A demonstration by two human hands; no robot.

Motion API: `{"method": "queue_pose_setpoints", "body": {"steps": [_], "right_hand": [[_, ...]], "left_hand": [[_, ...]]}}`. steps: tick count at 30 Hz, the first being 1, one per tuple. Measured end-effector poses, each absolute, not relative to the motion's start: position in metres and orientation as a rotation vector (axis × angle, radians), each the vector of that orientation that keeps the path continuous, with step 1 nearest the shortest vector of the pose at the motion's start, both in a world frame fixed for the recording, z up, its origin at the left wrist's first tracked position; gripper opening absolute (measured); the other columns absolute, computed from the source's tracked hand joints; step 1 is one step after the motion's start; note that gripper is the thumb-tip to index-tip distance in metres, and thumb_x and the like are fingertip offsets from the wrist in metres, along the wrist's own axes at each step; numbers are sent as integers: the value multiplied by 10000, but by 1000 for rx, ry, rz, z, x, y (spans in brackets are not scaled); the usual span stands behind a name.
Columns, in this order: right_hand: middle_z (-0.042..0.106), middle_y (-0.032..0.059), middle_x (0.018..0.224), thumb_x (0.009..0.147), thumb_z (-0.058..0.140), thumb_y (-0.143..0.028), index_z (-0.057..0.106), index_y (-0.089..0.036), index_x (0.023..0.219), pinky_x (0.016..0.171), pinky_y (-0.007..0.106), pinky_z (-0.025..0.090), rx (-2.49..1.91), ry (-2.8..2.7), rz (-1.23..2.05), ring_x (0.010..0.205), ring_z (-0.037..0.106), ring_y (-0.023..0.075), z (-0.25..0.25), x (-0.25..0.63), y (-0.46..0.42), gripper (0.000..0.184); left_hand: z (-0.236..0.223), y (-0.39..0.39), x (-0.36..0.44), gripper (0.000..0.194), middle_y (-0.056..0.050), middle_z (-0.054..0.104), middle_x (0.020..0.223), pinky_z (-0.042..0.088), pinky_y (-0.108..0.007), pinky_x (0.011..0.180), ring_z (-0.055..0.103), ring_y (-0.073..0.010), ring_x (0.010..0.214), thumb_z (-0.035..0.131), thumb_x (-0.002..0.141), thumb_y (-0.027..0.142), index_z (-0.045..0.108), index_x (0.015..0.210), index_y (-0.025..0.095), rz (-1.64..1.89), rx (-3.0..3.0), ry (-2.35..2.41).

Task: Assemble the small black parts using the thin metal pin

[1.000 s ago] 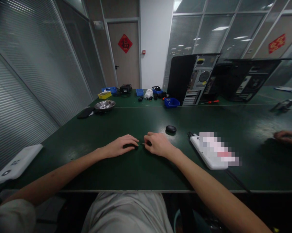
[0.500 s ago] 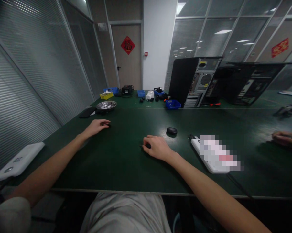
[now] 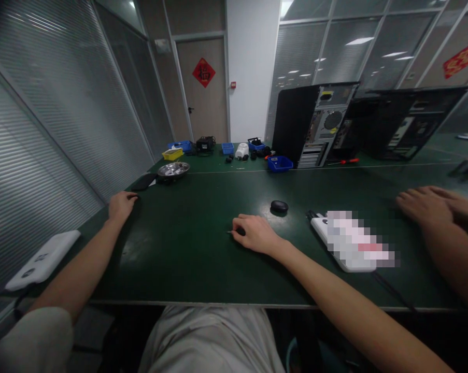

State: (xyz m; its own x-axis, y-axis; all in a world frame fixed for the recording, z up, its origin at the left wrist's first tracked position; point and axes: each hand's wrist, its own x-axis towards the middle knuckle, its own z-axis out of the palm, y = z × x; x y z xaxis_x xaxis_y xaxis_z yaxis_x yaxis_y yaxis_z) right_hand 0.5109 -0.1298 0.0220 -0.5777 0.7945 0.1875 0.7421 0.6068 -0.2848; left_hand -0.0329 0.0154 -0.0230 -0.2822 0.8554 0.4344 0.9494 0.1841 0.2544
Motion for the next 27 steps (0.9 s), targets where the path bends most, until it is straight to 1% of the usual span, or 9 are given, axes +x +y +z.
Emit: {"method": "queue_pose_setpoints", "body": {"steps": [4, 9, 14, 17, 20, 22, 24, 27], "right_hand": [[671, 21, 945, 957, 622, -314, 679, -215, 940, 702, 275, 343, -1221, -2548, 261, 788, 583, 152, 21, 511, -129, 116], [677, 23, 966, 962, 612, -312, 681, -214, 947, 697, 274, 338, -1231, -2551, 256, 783, 579, 150, 21, 510, -128, 121], [681, 31, 973, 966, 614, -315, 679, -213, 945, 694, 278, 339, -1246, -2556, 259, 784, 581, 154, 23, 510, -130, 123], [680, 32, 973, 968, 615, -319, 676, -215, 943, 697, 279, 342, -1249, -2552, 252, 784, 582, 156, 24, 509, -131, 123], [680, 33, 978, 965, 621, -314, 673, -215, 939, 702, 279, 348, -1246, -2557, 263, 786, 585, 155, 25, 509, -131, 115], [678, 32, 971, 966, 619, -312, 672, -214, 934, 705, 279, 351, -1242, -2557, 269, 786, 586, 155, 25, 509, -131, 116], [676, 31, 964, 970, 612, -313, 672, -213, 935, 705, 278, 353, -1236, -2556, 275, 782, 585, 154, 25, 509, -131, 122], [676, 30, 957, 970, 611, -316, 672, -212, 939, 703, 278, 351, -1230, -2558, 272, 777, 583, 154, 24, 509, -130, 125]], "left_hand": [[-24, 16, -34, 310, -146, 720, 1207, 464, -380, 1054, 650, -306, 1158, 583, 946, 241, 772, 1166, 131, -695, -1790, -2184], [-21, 14, -30, 312, -148, 705, 1246, 437, -358, 1078, 630, -292, 1182, 560, 962, 223, 750, 1183, 113, -693, -1778, -2224], [-17, 12, -26, 319, -146, 707, 1238, 434, -349, 1074, 628, -286, 1172, 527, 963, 200, 749, 1174, 111, -688, -1788, -2239], [-17, 10, -23, 341, -156, 701, 1243, 445, -379, 1060, 627, -303, 1154, 513, 964, 215, 750, 1188, 112, -663, -1777, -2229], [-15, 9, -17, 370, -183, 685, 1246, 474, -417, 1009, 617, -339, 1142, 508, 950, 217, 751, 1212, 119, -578, -1759, -2235], [-13, 10, -14, 379, -200, 673, 1247, 489, -424, 974, 612, -354, 1136, 497, 944, 222, 757, 1201, 119, -499, -1748, -2243], [-12, 11, -12, 380, -208, 667, 1245, 498, -420, 955, 615, -354, 1123, 489, 940, 229, 765, 1175, 114, -449, -1735, -2250], [-12, 12, -13, 381, -213, 680, 1232, 505, -418, 951, 626, -353, 1116, 497, 932, 231, 769, 1165, 104, -465, -1718, -2251]]}}
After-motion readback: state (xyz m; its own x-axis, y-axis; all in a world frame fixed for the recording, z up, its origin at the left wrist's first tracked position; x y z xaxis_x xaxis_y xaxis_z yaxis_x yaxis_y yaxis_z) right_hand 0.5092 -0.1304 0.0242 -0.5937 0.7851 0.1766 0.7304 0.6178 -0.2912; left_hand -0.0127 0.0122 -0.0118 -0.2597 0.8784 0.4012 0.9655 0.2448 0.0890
